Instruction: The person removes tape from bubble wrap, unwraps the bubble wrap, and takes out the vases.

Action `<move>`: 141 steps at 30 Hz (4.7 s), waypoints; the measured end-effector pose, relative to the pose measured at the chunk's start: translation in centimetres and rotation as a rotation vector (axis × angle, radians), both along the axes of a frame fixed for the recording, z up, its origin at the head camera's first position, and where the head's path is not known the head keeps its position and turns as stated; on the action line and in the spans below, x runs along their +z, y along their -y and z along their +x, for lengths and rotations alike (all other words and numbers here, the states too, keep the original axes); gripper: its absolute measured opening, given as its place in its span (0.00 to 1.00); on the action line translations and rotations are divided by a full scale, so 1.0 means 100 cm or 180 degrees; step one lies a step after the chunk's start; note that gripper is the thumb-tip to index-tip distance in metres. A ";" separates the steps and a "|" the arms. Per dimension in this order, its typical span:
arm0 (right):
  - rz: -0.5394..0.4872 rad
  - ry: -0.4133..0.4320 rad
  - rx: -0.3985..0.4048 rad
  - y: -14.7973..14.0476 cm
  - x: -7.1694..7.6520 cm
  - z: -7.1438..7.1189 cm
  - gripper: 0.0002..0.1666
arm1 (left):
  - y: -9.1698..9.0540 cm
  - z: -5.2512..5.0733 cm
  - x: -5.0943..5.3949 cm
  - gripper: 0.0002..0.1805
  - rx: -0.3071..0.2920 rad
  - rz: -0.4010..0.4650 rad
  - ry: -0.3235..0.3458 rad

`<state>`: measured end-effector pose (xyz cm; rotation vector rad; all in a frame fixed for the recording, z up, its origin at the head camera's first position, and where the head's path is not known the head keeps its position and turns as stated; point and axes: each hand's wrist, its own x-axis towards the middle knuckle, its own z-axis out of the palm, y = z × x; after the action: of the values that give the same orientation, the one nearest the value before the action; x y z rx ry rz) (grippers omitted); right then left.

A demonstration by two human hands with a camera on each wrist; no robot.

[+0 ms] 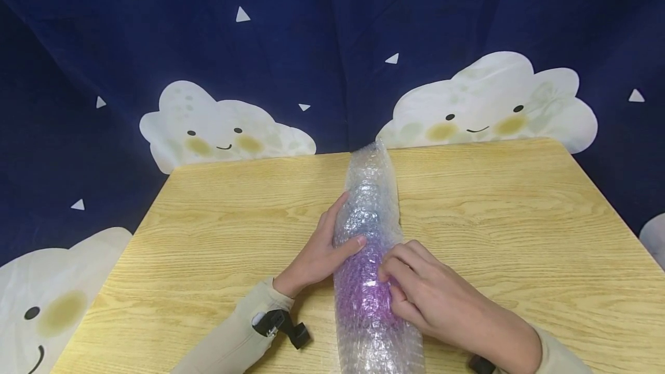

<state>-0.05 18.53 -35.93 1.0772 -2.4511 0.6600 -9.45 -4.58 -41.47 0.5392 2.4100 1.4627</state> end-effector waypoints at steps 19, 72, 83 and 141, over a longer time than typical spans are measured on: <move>0.0092 0.0015 -0.0028 -0.002 -0.001 0.000 0.07 | 0.000 0.001 0.001 0.51 0.0015 -0.0028 -0.0001; 0.0010 -0.0064 0.0109 0.001 -0.003 -0.002 0.09 | -0.001 0.000 0.000 0.51 -0.0009 -0.0029 -0.0046; -0.0001 -0.0005 0.0115 0.000 -0.003 -0.002 0.06 | -0.001 0.000 0.000 0.51 -0.0010 -0.0027 -0.0057; -0.0084 0.0072 0.0115 0.000 -0.002 -0.002 0.10 | 0.000 0.000 0.000 0.50 0.0001 -0.0031 -0.0031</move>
<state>-0.30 18.52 -36.14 1.1120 -2.4401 0.7176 -9.40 -4.55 -41.47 0.5450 2.4233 1.4510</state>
